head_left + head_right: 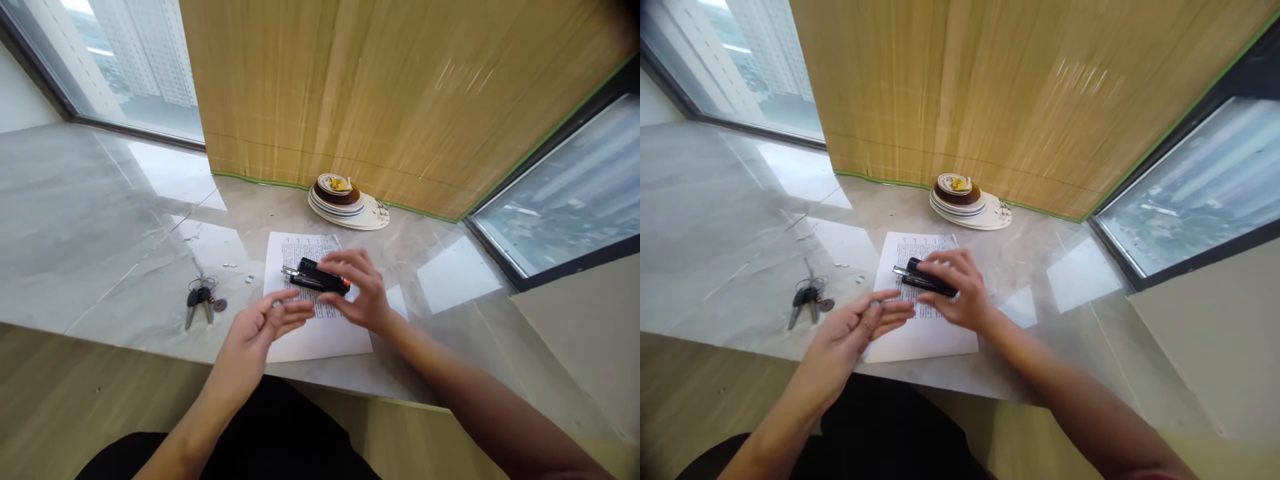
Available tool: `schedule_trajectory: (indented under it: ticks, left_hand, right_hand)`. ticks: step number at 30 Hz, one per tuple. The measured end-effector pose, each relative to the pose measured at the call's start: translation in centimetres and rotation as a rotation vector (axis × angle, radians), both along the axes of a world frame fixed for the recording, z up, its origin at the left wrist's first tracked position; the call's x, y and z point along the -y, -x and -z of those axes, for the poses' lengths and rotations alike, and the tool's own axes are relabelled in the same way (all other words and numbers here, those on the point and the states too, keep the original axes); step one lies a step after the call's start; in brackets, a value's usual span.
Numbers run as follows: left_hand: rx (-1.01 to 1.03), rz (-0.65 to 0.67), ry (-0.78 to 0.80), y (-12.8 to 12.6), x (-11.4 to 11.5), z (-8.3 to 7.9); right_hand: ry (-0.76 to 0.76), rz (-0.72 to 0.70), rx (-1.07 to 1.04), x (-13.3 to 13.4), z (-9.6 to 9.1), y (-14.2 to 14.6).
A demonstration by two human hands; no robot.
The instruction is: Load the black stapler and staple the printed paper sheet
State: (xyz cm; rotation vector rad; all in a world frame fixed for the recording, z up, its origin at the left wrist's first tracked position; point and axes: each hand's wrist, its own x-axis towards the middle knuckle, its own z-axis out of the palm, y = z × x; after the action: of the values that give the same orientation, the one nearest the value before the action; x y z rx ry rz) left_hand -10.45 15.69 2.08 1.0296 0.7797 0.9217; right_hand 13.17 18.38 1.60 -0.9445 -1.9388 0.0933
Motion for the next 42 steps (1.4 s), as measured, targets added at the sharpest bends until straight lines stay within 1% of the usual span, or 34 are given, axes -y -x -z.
schedule_trajectory:
  ticks: [1, 2, 3, 4, 6, 9, 11, 13, 14, 15, 16, 17, 18, 19, 20, 21, 23, 25, 26, 28, 29, 32, 34, 36, 38, 39, 40, 41, 42]
  left_hand:
    - [-0.083, 0.066, -0.067, 0.0, 0.4, 0.0]
    - [-0.165, 0.105, -0.134, 0.0, 0.7, 0.0]
    - [-0.239, 0.118, -0.193, 0.1, 1.0, 0.1]
    - [-0.301, 0.111, -0.238, 0.1, 1.3, 0.2]
    - [-0.376, 0.099, -0.268, 0.1, 1.6, 0.4]
    - [-0.406, 0.137, -0.242, -0.2, 1.8, 0.5]
    - [-0.374, 0.16, -0.238, -0.6, 1.9, 0.3]
    - [-0.307, 0.156, -0.237, -0.8, 2.0, 0.0]
    - [-0.272, 0.127, -0.237, -0.9, 1.9, -0.1]
    - [-0.244, 0.052, -0.249, -0.8, 1.8, -0.3]
    - [-0.23, -0.07, -0.277, -0.5, 1.5, -0.4]
    - [-0.239, -0.215, -0.322, -0.2, 1.0, -0.4]
    - [-0.274, -0.365, -0.377, 0.2, 0.4, -0.3]
    - [-0.332, -0.486, -0.439, 0.7, -0.4, -0.2]
    - [-0.417, -0.535, -0.491, 1.2, -1.2, 0.1]
    - [-0.508, -0.551, -0.516, 1.7, -2.0, 0.5]
    - [-0.622, -0.567, -0.511, 2.4, -3.4, 1.6]
    - [-0.678, -0.61, -0.485, 2.7, -4.1, 2.7]
    - [-0.696, -0.627, -0.489, 2.8, -4.3, 3.2]
    - [-0.723, -0.621, -0.541, 2.8, -4.4, 3.8]
    - [-0.737, -0.595, -0.577, 2.8, -4.3, 4.0]
    - [-0.801, -0.485, -0.652, 2.8, -4.4, 4.3]
    - [-0.848, -0.459, -0.669, 2.8, -4.5, 4.2]
    - [-0.842, -0.474, -0.658, 2.8, -4.6, 4.0]
    - [-0.815, -0.482, -0.643, 2.9, -4.5, 3.7]
    - [-0.818, -0.482, -0.642, 2.9, -4.5, 3.6]
    - [-0.833, -0.487, -0.639, 2.9, -4.4, 3.4]
    - [-0.856, -0.496, -0.632, 2.9, -4.3, 3.2]
    - [-0.882, -0.506, -0.622, 2.9, -4.2, 3.0]
  right_hand:
    - [-0.088, -0.117, 0.052, 0.5, -0.3, 0.5]
    - [-0.146, -0.238, 0.101, 1.0, -0.3, 0.9]
    - [-0.179, -0.337, 0.141, 1.4, -0.3, 1.3]
    - [-0.193, -0.397, 0.163, 1.7, -0.1, 1.6]
    - [-0.183, -0.425, 0.14, 1.9, 0.3, 2.0]
    - [-0.16, -0.43, 0.039, 1.9, 0.7, 2.3]
    - [-0.163, -0.441, 0.002, 2.0, 0.6, 2.5]
    - [-0.16, -0.421, -0.019, 2.0, 0.2, 2.2]
    - [-0.158, -0.387, -0.034, 1.9, 0.0, 1.8]
    - [-0.158, -0.321, -0.052, 1.5, -0.1, 1.1]
    - [-0.157, -0.212, -0.073, 1.0, -0.2, 0.1]
    - [-0.159, -0.071, -0.093, 0.2, -0.2, -1.3]
    - [-0.158, 0.112, -0.104, -0.8, -0.1, -2.9]
    - [-0.139, 0.299, -0.099, -1.9, 0.2, -4.7]
    - [-0.115, 0.439, -0.07, -3.0, 0.6, -6.6]
    - [-0.047, 0.54, -0.018, -4.0, 1.2, -8.5]
    - [0.176, 0.653, 0.133, -5.8, 2.4, -11.5]
    - [0.311, 0.713, 0.235, -6.8, 3.4, -13.3]
    - [0.341, 0.728, 0.263, -7.1, 3.8, -13.7]
    - [0.352, 0.732, 0.288, -7.4, 4.3, -13.7]
    - [0.354, 0.729, 0.3, -7.4, 4.4, -13.6]
    - [0.35, 0.705, 0.323, -7.4, 4.4, -13.0]
    - [0.338, 0.694, 0.327, -7.3, 4.2, -12.5]
    - [0.264, 0.722, 0.281, -6.8, 3.5, -11.6]
    - [0.128, 0.712, 0.156, -5.7, 2.6, -9.7]
    - [0.058, 0.667, 0.078, -5.0, 2.1, -8.5]
    - [0.038, 0.568, 0.017, -4.3, 1.7, -7.2]
    - [0.065, 0.437, -0.01, -3.5, 1.4, -5.9]
    - [0.122, 0.302, 0.008, -2.8, 1.3, -4.6]
